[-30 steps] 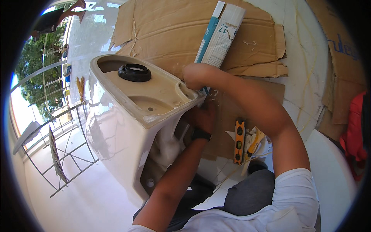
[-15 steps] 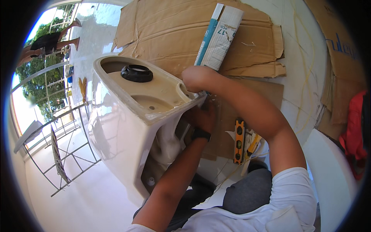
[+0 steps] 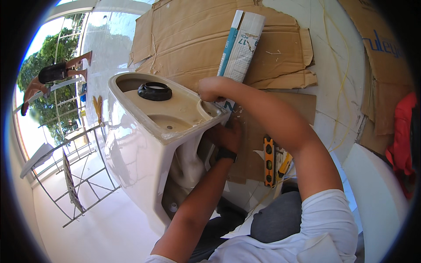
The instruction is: The person removes protective film from a white ceramic toilet using a utility knife. They carefully cut and peel the film from the sides and top of the toilet.
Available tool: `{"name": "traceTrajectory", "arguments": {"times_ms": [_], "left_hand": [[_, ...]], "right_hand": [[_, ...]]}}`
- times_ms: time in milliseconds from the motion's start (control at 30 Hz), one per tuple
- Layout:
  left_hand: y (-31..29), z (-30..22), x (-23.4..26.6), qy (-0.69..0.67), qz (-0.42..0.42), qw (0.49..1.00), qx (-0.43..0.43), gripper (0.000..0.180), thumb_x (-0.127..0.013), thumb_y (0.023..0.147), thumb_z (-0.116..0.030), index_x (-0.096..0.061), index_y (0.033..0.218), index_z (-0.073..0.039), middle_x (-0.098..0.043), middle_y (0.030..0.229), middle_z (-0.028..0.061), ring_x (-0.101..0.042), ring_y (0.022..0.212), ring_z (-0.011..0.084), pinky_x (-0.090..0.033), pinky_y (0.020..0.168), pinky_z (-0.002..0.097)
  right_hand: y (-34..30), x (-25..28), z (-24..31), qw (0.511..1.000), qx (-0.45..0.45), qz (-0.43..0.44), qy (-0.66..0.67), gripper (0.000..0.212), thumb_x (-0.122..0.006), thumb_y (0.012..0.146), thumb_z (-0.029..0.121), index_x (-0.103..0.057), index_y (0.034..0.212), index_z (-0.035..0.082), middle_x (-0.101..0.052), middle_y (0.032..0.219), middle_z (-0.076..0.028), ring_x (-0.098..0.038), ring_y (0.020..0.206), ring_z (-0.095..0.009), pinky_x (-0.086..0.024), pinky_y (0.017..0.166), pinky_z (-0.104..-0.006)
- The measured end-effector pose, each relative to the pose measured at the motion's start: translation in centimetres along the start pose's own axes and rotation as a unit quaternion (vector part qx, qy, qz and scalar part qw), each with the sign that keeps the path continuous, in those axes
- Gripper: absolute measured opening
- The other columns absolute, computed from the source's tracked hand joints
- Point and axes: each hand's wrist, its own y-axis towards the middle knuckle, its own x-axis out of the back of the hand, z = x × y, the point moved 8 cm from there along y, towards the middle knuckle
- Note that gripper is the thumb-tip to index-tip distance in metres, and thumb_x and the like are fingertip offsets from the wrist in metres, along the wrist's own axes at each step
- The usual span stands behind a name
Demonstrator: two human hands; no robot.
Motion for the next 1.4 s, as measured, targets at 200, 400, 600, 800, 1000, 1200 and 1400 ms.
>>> {"name": "traceTrajectory", "arguments": {"times_ms": [200,400,600,800,1000,1200,1400], "left_hand": [[-0.3,0.5,-0.6,0.011,0.007,1.0,0.0,0.095,-0.077,0.08,-0.051,-0.043,0.147,0.006,-0.043,0.148,0.0367,-0.039,0.138,0.0552,-0.031,0.113,0.0637],[-0.3,1.0,-1.0,-0.01,0.02,1.0,-0.009,0.093,-0.076,0.08,-0.055,-0.046,0.146,0.004,-0.045,0.147,0.035,-0.039,0.138,0.0541,-0.031,0.113,0.0627],[-0.2,0.5,-0.1,-0.035,-0.032,0.998,-0.037,0.086,-0.075,0.08,-0.051,-0.048,0.144,0.0,-0.047,0.147,0.0324,-0.042,0.135,0.0539,-0.033,0.109,0.0648],[-0.5,1.4,-1.0,-0.014,-0.032,0.998,-0.052,0.085,-0.074,0.082,-0.05,-0.047,0.144,0.001,-0.047,0.146,0.0309,-0.043,0.135,0.0525,-0.034,0.109,0.0638],[-1.1,5.1,-4.4,-0.216,0.147,0.965,0.019,0.083,-0.069,0.086,-0.049,-0.045,0.146,0.002,-0.045,0.149,0.0319,-0.04,0.137,0.0539,-0.032,0.111,0.0635],[-1.0,2.6,-2.9,-0.159,0.087,0.983,-0.002,0.08,-0.067,0.087,-0.049,-0.045,0.143,0.003,-0.046,0.147,0.0323,-0.04,0.137,0.0536,-0.031,0.112,0.0633],[0.6,0.0,-1.4,-0.271,0.349,0.895,-0.062,0.083,-0.068,0.086,-0.051,-0.045,0.144,0.003,-0.044,0.148,0.0343,-0.039,0.138,0.0542,-0.03,0.114,0.0636]], "right_hand": [[0.4,0.6,0.6,0.999,0.007,-0.037,0.016,0.026,-0.055,0.083,0.006,-0.079,0.082,-0.003,-0.077,0.082,-0.019,-0.076,0.075,-0.03,-0.058,0.068,-0.0447],[-7.8,-2.1,-2.5,0.997,0.011,0.039,0.07,0.037,-0.06,0.089,0.016,-0.075,0.121,0.006,-0.077,0.102,-0.018,-0.074,0.086,-0.034,-0.059,0.073,-0.0433],[-13.4,-6.4,-5.5,0.958,0.0,-0.13,0.256,0.041,-0.066,0.093,0.026,-0.071,0.127,0.005,-0.076,0.11,-0.019,-0.072,0.096,-0.034,-0.056,0.091,-0.0415],[-14.2,-10.4,-3.4,0.787,0.011,-0.301,0.538,0.035,-0.062,0.099,0.03,-0.071,0.112,-0.001,-0.073,0.096,-0.021,-0.072,0.092,-0.032,-0.054,0.085,-0.0416],[-15.8,-10.7,0.9,0.75,0.046,-0.324,0.576,0.036,-0.06,0.102,0.032,-0.07,0.111,-0.001,-0.072,0.092,-0.022,-0.07,0.087,-0.032,-0.054,0.082,-0.0406],[-15.1,-8.2,-1.2,0.78,0.082,-0.328,0.526,0.035,-0.059,0.101,0.031,-0.072,0.1,-0.001,-0.07,0.087,-0.025,-0.068,0.079,-0.036,-0.054,0.078,-0.0425],[-15.7,-6.7,-0.1,0.817,0.119,-0.269,0.496,0.038,-0.058,0.101,0.033,-0.071,0.093,-0.002,-0.068,0.078,-0.023,-0.067,0.073,-0.035,-0.053,0.073,-0.043]]}}
